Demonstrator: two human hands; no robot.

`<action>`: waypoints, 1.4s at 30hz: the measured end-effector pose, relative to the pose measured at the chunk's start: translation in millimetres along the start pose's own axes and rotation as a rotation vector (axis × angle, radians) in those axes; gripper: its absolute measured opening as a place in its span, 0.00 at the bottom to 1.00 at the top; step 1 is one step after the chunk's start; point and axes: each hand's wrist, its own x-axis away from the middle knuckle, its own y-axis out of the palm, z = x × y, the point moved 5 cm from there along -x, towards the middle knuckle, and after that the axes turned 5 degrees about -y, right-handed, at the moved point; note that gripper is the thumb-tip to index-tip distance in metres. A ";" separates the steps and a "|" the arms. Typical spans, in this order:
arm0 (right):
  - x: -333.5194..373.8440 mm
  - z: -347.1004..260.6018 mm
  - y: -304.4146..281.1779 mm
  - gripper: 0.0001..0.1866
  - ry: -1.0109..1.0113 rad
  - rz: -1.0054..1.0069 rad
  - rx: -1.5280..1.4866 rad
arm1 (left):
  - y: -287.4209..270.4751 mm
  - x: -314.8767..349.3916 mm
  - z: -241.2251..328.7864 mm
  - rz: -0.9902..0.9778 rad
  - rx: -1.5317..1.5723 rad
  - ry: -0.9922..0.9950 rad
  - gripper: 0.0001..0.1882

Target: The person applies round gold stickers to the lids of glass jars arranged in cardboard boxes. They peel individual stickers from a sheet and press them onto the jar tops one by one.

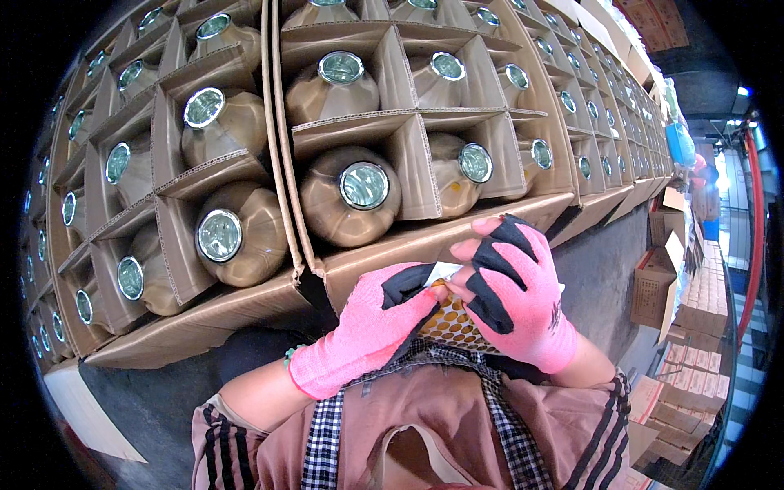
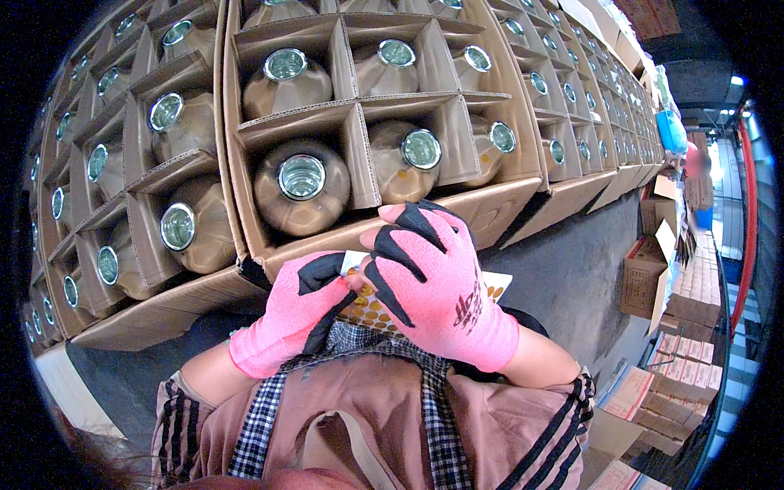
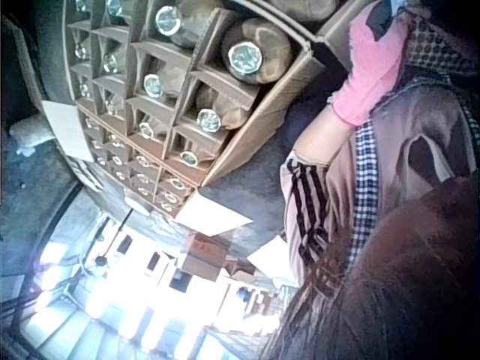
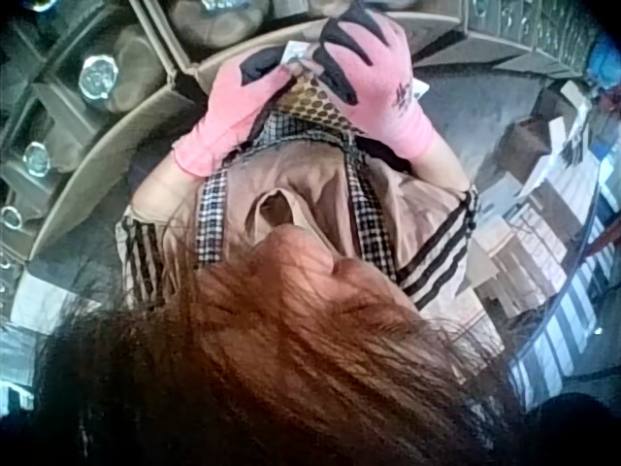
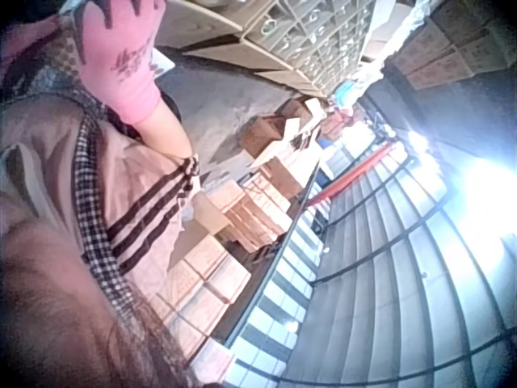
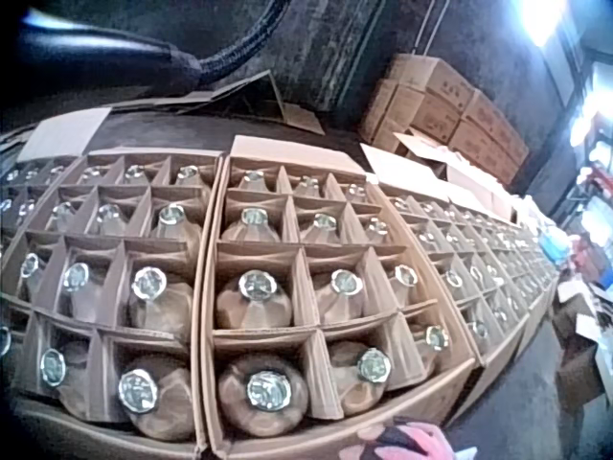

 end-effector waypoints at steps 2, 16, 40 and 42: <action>-3.6 0.8 -4.0 0.09 0.034 0.032 -0.129 | -2.1 -1.4 -1.7 -0.005 0.016 0.021 0.12; -74.9 9.7 111.8 0.06 -0.415 -0.353 0.140 | 19.8 -18.0 -48.4 -0.104 -0.329 0.026 0.15; 40.8 42.5 -39.5 0.31 0.701 0.179 -0.587 | -24.3 -4.4 32.6 0.065 0.232 0.241 0.14; 44.0 47.7 -36.7 0.26 0.738 0.339 -0.739 | -29.3 -4.2 35.9 0.111 0.173 0.239 0.13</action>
